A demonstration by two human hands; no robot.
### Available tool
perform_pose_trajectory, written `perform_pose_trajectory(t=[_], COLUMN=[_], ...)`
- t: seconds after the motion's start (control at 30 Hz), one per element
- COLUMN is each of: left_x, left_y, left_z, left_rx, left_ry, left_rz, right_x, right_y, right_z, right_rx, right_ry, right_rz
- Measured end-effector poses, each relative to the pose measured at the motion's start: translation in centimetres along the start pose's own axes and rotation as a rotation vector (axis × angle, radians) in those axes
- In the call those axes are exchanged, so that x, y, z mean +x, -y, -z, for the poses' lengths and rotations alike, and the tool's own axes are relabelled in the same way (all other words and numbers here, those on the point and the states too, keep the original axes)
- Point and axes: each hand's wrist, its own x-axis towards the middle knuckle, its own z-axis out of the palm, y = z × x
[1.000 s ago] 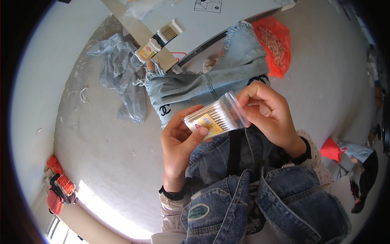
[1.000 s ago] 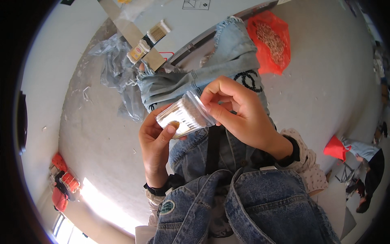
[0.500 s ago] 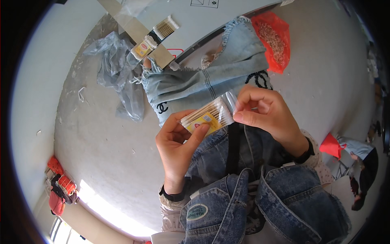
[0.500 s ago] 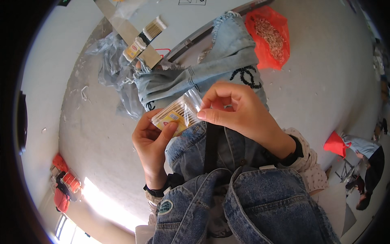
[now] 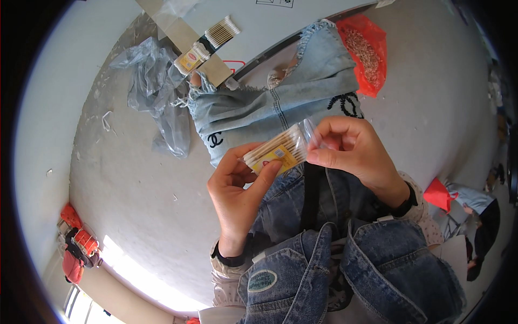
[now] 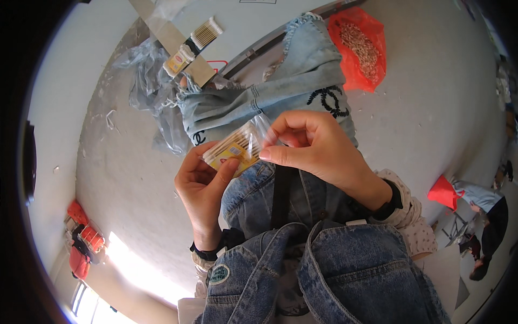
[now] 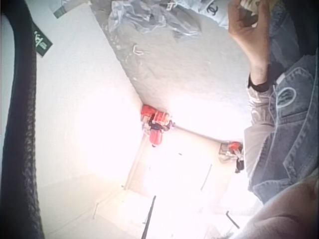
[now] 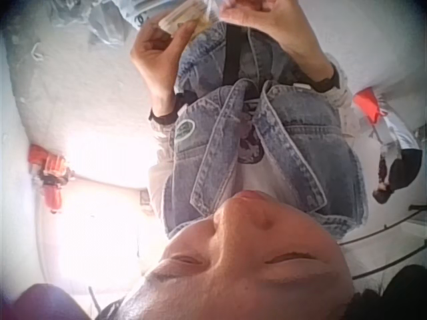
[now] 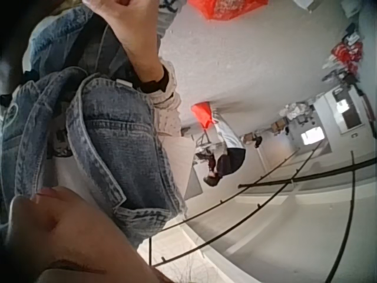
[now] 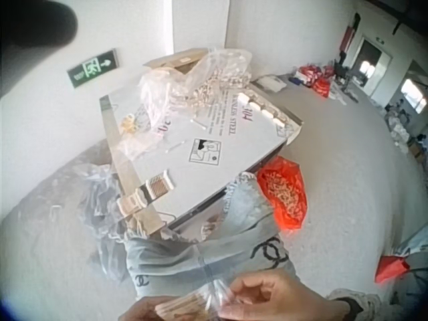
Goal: Packaging cotton swabs into plastic bags and arranging them on a surface.
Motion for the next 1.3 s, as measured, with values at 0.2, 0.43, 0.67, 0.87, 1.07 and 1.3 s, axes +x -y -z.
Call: perform_pose_trajectory(t=[0.2, 0.43, 0.67, 0.87, 1.07, 1.3], left_x=[0.0, 0.1, 0.34, 0.34, 0.39, 0.53], left_y=[0.07, 0.26, 0.17, 0.23, 0.05, 0.23], left_z=[-0.24, -0.03, -0.24, -0.16, -0.18, -0.44], left_rx=[0.02, 0.017, 0.004, 0.022, 0.044, 0.013], left_ry=[-0.006, 0.024, 0.029, 0.032, 0.037, 0.053], left_rz=[-0.018, -0.006, 0.001, 0.005, 0.023, 0.015], right_x=[0.06, 0.17, 0.22, 0.39, 0.3, 0.7], right_y=[-0.34, -0.14, -0.18, -0.21, -0.38, -0.8], right_z=[0.2, -0.21, -0.31, -0.1, -0.24, -0.45], right_rx=[-0.093, -0.172, -0.078, 0.022, -0.112, -0.28], right_ry=[0.013, -0.057, -0.092, -0.047, -0.078, -0.124], right_rz=[0.063, 0.045, 0.024, 0.03, 0.08, 0.261])
